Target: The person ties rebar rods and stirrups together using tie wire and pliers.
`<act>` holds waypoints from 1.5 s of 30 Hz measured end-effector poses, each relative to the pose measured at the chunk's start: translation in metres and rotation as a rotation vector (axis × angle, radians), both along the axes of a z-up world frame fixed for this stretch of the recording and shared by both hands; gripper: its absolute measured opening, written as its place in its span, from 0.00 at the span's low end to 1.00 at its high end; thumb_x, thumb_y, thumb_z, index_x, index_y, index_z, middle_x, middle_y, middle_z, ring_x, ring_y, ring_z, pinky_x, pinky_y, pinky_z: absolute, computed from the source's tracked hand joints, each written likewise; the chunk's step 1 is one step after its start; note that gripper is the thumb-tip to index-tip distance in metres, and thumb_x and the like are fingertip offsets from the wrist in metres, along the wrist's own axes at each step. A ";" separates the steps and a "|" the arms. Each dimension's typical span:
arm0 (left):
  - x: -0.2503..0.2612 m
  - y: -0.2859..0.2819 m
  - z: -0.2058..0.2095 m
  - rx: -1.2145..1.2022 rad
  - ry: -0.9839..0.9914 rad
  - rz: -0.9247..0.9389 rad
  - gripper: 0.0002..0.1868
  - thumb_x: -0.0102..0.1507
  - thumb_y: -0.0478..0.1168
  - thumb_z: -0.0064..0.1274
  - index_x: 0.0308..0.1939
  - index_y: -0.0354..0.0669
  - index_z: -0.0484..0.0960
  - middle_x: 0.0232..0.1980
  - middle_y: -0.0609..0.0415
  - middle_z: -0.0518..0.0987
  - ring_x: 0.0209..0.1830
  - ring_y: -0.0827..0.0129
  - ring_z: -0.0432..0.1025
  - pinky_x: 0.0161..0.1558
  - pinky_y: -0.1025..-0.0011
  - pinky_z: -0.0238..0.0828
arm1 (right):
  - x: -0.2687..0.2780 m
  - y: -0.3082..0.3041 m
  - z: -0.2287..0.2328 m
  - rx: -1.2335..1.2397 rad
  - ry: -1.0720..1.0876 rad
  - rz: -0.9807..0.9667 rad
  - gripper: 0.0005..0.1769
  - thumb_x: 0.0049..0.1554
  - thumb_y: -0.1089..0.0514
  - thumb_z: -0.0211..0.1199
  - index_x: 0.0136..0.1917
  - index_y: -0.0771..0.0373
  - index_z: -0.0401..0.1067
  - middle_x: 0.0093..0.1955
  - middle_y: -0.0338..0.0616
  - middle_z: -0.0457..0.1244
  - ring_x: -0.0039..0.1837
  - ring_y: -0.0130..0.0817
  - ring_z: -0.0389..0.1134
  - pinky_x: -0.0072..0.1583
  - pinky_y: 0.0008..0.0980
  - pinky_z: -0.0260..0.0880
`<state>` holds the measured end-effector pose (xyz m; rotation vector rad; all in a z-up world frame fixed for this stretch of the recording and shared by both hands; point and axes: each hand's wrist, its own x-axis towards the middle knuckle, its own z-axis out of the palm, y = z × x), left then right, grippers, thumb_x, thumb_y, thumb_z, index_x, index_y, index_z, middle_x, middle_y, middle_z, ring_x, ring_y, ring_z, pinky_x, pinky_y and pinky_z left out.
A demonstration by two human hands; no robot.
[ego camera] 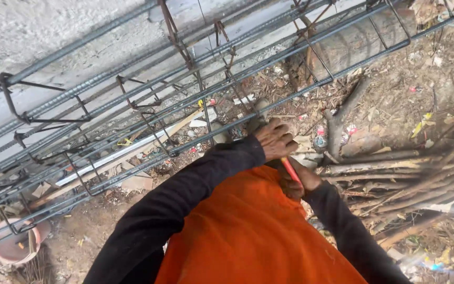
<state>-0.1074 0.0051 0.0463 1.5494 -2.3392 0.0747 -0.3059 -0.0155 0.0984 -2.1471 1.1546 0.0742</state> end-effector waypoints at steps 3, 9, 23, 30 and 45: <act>0.007 -0.004 -0.041 0.066 -0.111 -0.002 0.05 0.63 0.44 0.50 0.35 0.49 0.76 0.34 0.55 0.80 0.40 0.66 0.75 0.47 0.63 0.71 | 0.005 -0.007 -0.016 0.068 0.111 -0.017 0.30 0.74 0.39 0.36 0.62 0.61 0.71 0.41 0.50 0.66 0.39 0.41 0.68 0.43 0.39 0.68; -0.004 -0.026 -0.007 0.913 -0.024 -0.015 0.16 0.76 0.35 0.34 0.67 0.44 0.66 0.37 0.50 0.82 0.40 0.58 0.80 0.45 0.56 0.76 | -0.020 -0.003 -0.057 0.225 0.398 -0.043 0.29 0.75 0.42 0.37 0.69 0.57 0.73 0.50 0.53 0.69 0.46 0.40 0.73 0.52 0.35 0.73; 0.006 0.108 -0.043 0.833 1.860 0.808 0.17 0.68 0.40 0.58 0.60 0.41 0.75 0.51 0.45 0.79 0.44 0.63 0.79 0.41 0.62 0.83 | -0.013 0.006 -0.006 0.705 -0.273 -0.064 0.21 0.66 0.51 0.57 0.65 0.67 0.69 0.57 0.54 0.67 0.61 0.42 0.66 0.63 0.34 0.66; -0.018 0.075 0.013 0.538 2.133 0.500 0.24 0.73 0.44 0.54 0.69 0.36 0.72 0.55 0.50 0.75 0.52 0.67 0.75 0.51 0.59 0.83 | 0.027 0.012 0.045 0.038 -0.069 0.126 0.21 0.63 0.49 0.62 0.61 0.65 0.63 0.55 0.58 0.63 0.55 0.60 0.67 0.53 0.49 0.67; 0.012 0.067 0.066 0.076 0.981 0.780 0.14 0.72 0.43 0.48 0.47 0.33 0.78 0.38 0.37 0.80 0.37 0.44 0.76 0.39 0.58 0.73 | 0.076 -0.016 0.041 0.067 -0.301 0.146 0.09 0.57 0.64 0.63 0.50 0.67 0.67 0.47 0.58 0.62 0.52 0.53 0.66 0.54 0.45 0.70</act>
